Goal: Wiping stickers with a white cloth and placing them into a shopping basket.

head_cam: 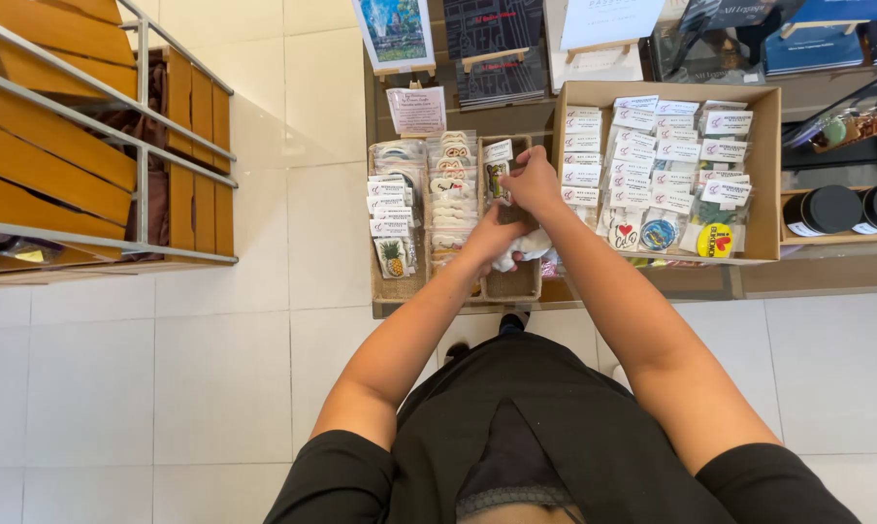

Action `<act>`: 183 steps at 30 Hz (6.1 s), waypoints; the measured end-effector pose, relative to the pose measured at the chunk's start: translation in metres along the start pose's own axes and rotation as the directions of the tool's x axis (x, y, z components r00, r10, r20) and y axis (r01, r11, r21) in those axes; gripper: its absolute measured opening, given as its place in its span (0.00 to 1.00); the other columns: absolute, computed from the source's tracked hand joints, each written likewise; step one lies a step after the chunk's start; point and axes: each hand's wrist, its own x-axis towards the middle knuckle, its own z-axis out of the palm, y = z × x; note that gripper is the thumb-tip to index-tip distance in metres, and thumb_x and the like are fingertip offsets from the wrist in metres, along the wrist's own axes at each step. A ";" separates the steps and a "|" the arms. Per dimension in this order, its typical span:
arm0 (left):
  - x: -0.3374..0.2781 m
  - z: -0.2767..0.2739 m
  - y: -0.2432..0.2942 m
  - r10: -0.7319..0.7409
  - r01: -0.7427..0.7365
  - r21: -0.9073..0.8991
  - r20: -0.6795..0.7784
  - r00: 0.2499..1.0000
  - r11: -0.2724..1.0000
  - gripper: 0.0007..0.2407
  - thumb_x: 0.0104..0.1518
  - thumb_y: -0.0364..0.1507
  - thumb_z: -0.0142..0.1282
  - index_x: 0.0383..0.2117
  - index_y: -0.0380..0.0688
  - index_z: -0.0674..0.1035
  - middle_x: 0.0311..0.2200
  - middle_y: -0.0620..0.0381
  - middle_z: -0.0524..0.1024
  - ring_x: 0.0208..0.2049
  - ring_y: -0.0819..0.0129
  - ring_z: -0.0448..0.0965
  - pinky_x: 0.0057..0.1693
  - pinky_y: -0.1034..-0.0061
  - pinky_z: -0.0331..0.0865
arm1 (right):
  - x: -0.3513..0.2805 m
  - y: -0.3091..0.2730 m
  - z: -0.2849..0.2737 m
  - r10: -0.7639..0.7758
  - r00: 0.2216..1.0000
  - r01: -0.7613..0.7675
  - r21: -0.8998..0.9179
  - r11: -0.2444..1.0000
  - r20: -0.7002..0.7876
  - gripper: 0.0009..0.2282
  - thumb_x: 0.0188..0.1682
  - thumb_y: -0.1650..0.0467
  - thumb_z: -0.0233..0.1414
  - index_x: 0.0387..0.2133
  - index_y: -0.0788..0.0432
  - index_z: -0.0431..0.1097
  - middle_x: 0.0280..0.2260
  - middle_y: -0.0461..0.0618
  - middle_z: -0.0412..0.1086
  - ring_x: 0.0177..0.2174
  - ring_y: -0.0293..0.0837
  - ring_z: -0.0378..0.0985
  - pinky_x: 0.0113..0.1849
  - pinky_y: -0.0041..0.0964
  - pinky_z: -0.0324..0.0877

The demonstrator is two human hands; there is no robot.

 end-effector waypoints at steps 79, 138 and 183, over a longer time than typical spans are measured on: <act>0.047 -0.087 0.078 0.258 -0.282 0.442 0.115 0.959 0.852 0.31 0.49 0.30 0.56 0.65 0.48 0.67 0.28 0.50 0.80 0.31 0.63 0.82 0.35 0.70 0.77 | -0.043 -0.002 0.039 -0.003 0.980 0.099 0.479 0.872 -0.197 0.24 0.56 0.78 0.38 0.68 0.63 0.53 0.62 0.78 0.57 0.55 0.57 0.74 0.58 0.50 0.67; -0.368 0.100 -0.261 -0.002 -0.353 0.626 0.493 0.870 0.695 0.20 0.63 0.44 0.52 0.61 0.61 0.71 0.46 0.49 0.81 0.52 0.51 0.79 0.57 0.59 0.73 | -0.589 0.270 -0.032 0.272 0.962 -0.136 0.793 0.593 -0.039 0.09 0.50 0.69 0.63 0.36 0.58 0.71 0.25 0.45 0.68 0.19 0.40 0.78 0.19 0.25 0.75; -0.318 0.180 -0.617 -0.079 -0.045 0.430 0.266 0.961 0.902 0.16 0.61 0.36 0.54 0.52 0.45 0.75 0.45 0.37 0.78 0.54 0.44 0.76 0.58 0.56 0.68 | -0.608 0.718 0.116 0.564 0.341 -0.657 0.238 0.715 -0.752 0.11 0.44 0.68 0.63 0.39 0.53 0.75 0.47 0.54 0.62 0.49 0.62 0.73 0.51 0.53 0.73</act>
